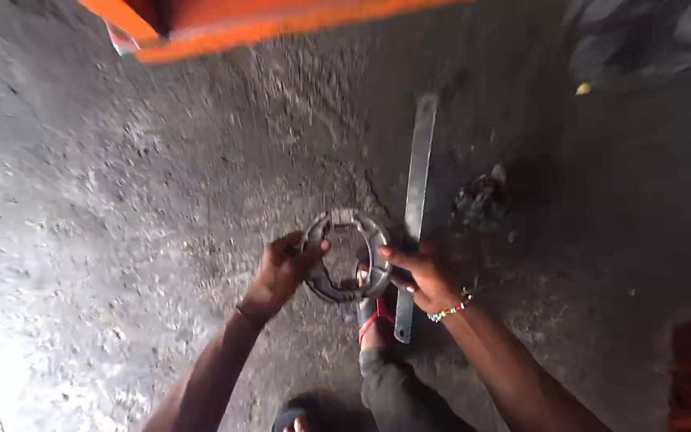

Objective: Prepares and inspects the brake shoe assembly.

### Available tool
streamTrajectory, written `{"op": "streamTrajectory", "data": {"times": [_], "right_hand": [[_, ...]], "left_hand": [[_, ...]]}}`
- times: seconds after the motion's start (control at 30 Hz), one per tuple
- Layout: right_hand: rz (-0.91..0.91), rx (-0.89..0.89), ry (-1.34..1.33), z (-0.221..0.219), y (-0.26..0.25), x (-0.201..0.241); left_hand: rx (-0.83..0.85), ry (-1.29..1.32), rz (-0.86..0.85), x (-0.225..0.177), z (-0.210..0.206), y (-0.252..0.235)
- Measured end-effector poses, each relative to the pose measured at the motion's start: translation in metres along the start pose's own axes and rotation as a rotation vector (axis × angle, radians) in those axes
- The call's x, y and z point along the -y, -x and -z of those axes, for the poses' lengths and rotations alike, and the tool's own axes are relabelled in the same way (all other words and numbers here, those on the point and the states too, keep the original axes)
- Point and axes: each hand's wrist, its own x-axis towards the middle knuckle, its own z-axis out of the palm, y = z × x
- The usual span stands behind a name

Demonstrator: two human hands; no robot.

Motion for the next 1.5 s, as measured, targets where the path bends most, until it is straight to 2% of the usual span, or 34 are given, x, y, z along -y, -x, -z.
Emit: {"op": "streamTrajectory", "data": {"times": [0.13, 0.3, 0.4, 0.5, 0.6, 0.73, 0.83, 0.97, 1.13, 1.27, 1.37, 1.5], "right_hand": [[0.082, 0.011, -0.010, -0.014, -0.010, 0.025], [0.132, 0.093, -0.211, -0.031, -0.004, 0.042], [0.098, 0.281, -0.285, -0.028, 0.016, 0.051], [0.046, 0.489, -0.398, -0.018, 0.025, 0.036], [0.052, 0.477, -0.449, -0.018, 0.032, 0.028], [0.077, 0.515, -0.426, -0.021, 0.049, 0.033], [0.117, 0.552, -0.409, -0.024, 0.059, 0.036], [0.199, 0.712, -0.422, -0.020, 0.057, 0.030], [0.231, 0.805, -0.459, -0.019, 0.057, 0.020], [0.142, 0.717, -0.536, -0.025, 0.061, 0.018], [0.113, 0.648, -0.478, -0.022, 0.061, 0.012], [0.051, 0.728, -0.528, -0.017, 0.057, 0.006]], "left_hand": [[-0.050, -0.175, -0.103, -0.037, 0.010, 0.005], [0.017, -0.105, -0.254, -0.058, 0.027, 0.032], [0.063, 0.081, -0.297, -0.049, 0.029, 0.065], [0.125, 0.241, -0.314, -0.034, 0.027, 0.071], [0.335, 0.475, -0.209, -0.033, 0.025, 0.053], [0.762, 0.752, -0.181, -0.038, 0.015, 0.045], [0.876, 0.800, -0.195, -0.037, 0.013, 0.049], [1.012, 0.895, -0.174, -0.030, 0.012, 0.051], [1.064, 0.968, -0.159, -0.029, 0.008, 0.062], [1.075, 1.024, -0.110, -0.028, 0.000, 0.070], [1.076, 1.043, -0.086, -0.026, -0.006, 0.076], [1.041, 1.050, -0.086, -0.024, -0.015, 0.080]]}}
